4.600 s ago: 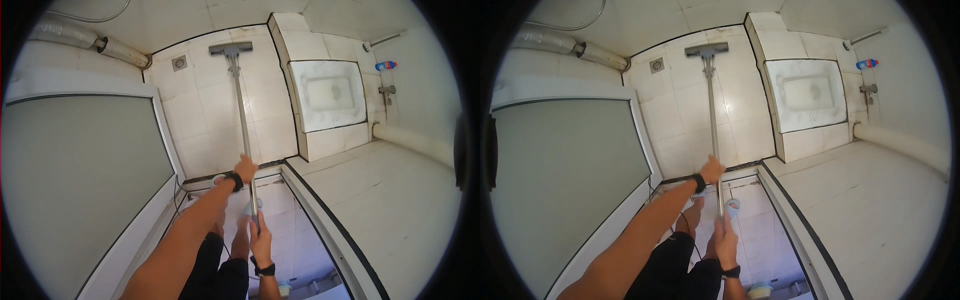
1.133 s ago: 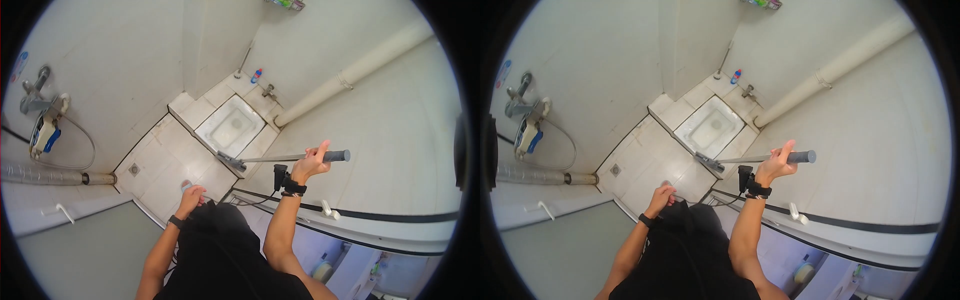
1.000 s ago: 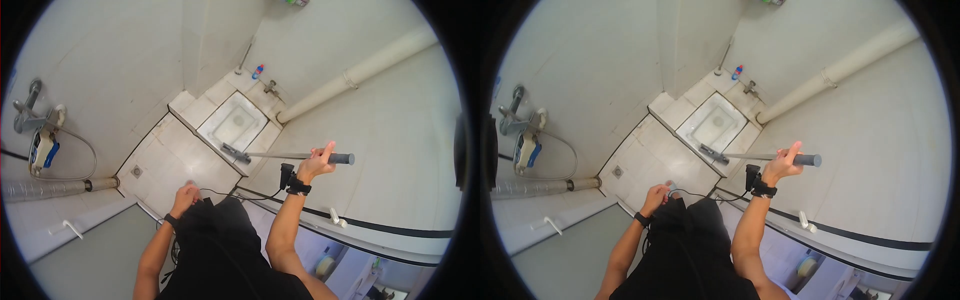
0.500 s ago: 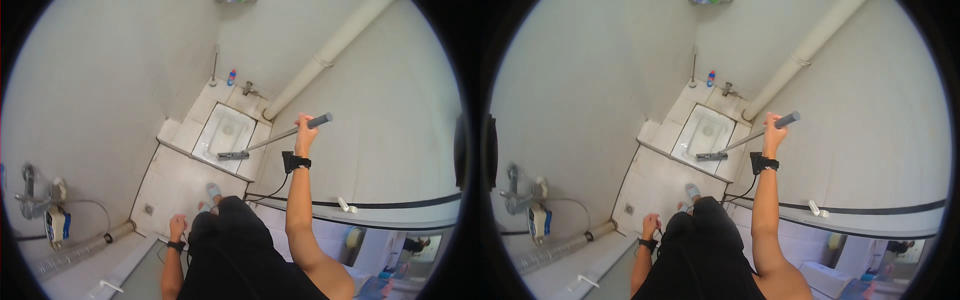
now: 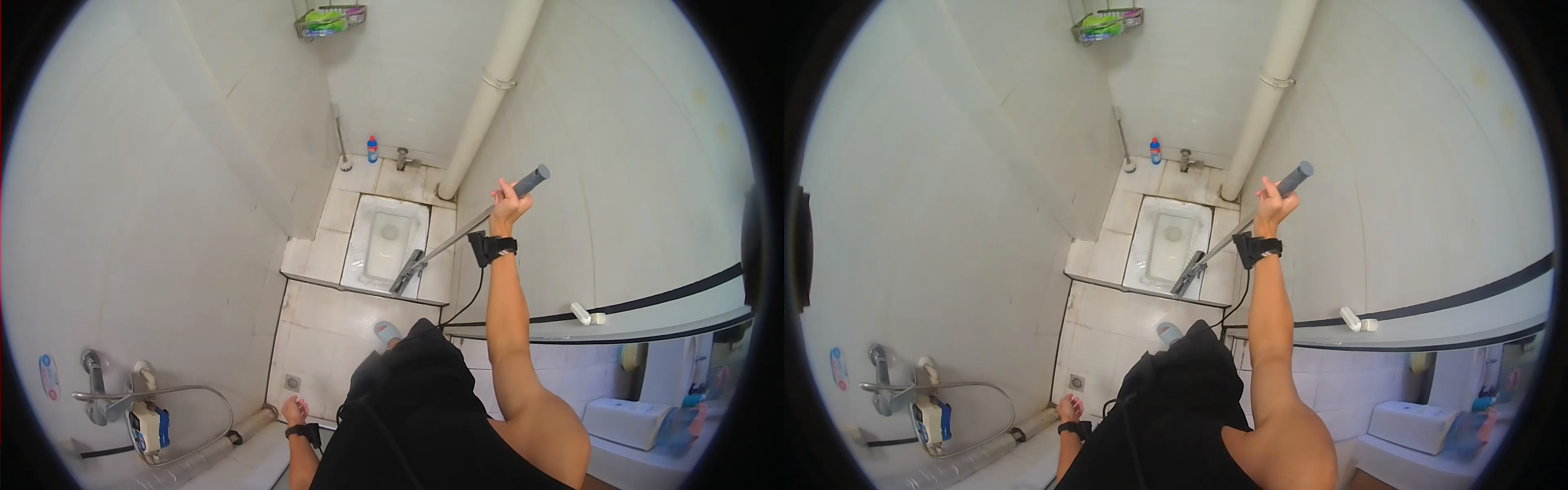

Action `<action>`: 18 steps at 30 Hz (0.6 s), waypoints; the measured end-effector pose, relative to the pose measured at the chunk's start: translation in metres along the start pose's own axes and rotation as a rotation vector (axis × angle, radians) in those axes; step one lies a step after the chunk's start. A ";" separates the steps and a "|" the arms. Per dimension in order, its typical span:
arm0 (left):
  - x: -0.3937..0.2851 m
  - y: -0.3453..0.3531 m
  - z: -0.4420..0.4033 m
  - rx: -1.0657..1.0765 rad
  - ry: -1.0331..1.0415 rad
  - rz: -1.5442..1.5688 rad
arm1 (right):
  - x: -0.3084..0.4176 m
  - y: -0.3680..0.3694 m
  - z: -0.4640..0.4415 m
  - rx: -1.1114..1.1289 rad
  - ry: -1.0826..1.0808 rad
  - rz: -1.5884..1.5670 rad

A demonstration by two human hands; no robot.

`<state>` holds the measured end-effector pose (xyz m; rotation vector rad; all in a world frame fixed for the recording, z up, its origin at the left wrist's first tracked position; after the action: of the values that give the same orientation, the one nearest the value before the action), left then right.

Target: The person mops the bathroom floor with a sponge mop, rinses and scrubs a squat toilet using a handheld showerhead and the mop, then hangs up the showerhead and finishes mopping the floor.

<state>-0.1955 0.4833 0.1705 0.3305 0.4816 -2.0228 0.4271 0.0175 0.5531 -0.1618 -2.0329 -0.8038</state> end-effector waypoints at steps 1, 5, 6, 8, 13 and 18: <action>0.001 0.002 0.005 -0.002 -0.008 -0.019 | -0.001 -0.003 -0.010 0.079 -0.012 -0.019; 0.020 0.021 0.016 0.025 0.088 -0.079 | -0.025 -0.029 -0.042 0.208 0.054 -0.023; 0.025 0.026 0.022 0.023 0.091 -0.095 | -0.027 -0.035 -0.046 0.194 0.056 -0.017; 0.024 0.045 0.032 0.017 0.202 -0.038 | -0.023 -0.062 -0.054 -0.104 0.006 0.146; 0.028 0.082 0.050 0.030 0.301 0.075 | -0.043 -0.129 -0.043 -0.406 -0.039 0.614; -0.036 0.089 0.085 0.012 0.664 0.187 | -0.089 -0.166 0.015 -0.351 0.162 0.738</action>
<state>-0.1026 0.4330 0.2436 1.0285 0.8081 -1.7029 0.3995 -0.0858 0.3976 -0.9500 -1.4888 -0.6520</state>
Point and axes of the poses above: each hand's wrist, its own z-axis away from the middle knuckle, its own y-axis out of the palm, x = y × z, the point moved 6 cm from there along -z, towards the middle knuckle, and after that the axes turned 6 degrees about -y, right-handed, at the moved point
